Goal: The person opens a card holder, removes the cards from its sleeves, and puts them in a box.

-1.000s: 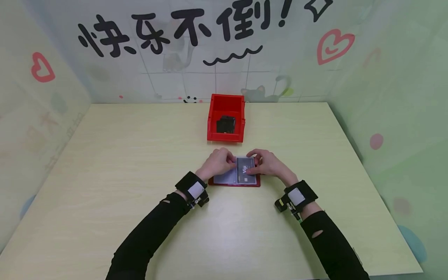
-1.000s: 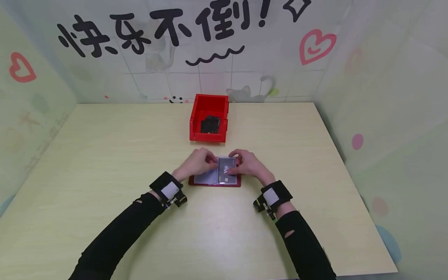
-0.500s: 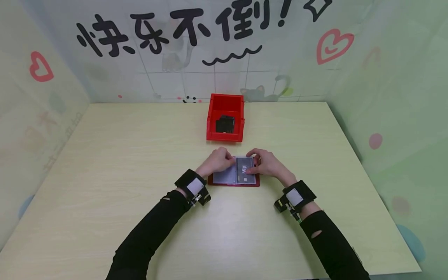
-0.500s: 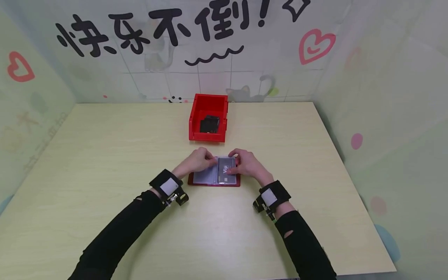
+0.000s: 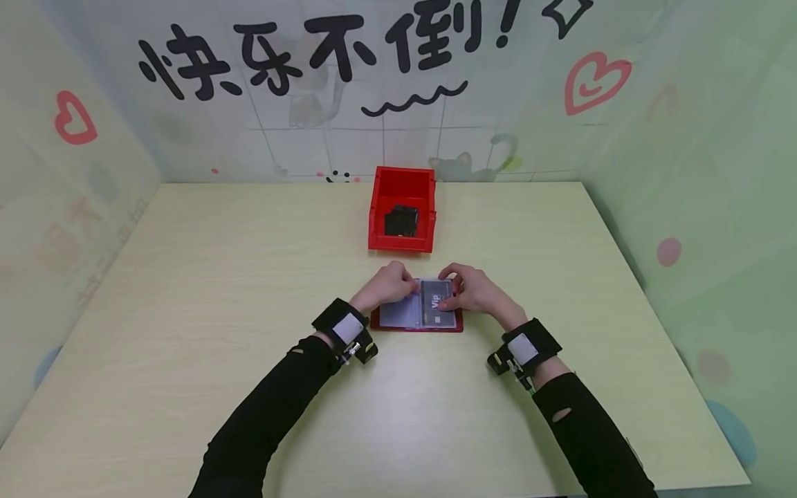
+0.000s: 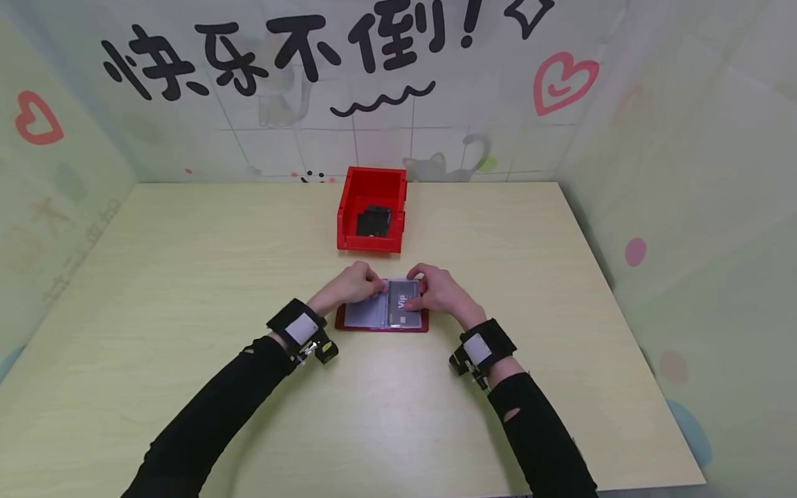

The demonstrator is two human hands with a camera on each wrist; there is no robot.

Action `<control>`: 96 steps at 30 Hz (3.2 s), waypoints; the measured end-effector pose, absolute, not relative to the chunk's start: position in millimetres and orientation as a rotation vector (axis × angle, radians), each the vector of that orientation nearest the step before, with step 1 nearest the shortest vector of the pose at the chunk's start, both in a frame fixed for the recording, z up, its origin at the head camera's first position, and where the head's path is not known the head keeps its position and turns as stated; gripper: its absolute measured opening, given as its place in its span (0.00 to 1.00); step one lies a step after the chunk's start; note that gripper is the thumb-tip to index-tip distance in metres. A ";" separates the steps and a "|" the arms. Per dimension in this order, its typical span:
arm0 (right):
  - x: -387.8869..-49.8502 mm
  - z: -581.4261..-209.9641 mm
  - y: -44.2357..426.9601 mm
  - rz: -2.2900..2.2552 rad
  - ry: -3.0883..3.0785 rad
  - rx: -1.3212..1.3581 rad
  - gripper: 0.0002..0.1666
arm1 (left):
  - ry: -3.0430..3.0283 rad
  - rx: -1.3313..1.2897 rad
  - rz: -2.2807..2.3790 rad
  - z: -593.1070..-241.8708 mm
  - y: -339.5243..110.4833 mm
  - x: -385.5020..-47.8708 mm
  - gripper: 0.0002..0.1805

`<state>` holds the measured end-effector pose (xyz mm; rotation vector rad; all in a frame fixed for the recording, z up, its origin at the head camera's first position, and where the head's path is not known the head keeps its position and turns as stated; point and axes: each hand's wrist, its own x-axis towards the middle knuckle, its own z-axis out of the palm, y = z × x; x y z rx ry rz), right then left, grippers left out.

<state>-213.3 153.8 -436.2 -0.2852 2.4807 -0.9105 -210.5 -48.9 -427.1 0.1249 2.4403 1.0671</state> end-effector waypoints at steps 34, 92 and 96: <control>-208.9 -437.0 156.1 -0.915 2.509 -0.331 0.34 | 2.377 0.025 0.951 -422.1 -41.2 -205.1 0.17; -211.1 -434.8 157.9 -0.886 2.495 -0.369 0.33 | 2.437 0.079 0.889 -415.0 -67.6 -202.7 0.15; -211.2 -434.3 157.7 -0.890 2.490 -0.363 0.34 | 2.428 0.087 0.905 -415.4 -73.8 -202.9 0.16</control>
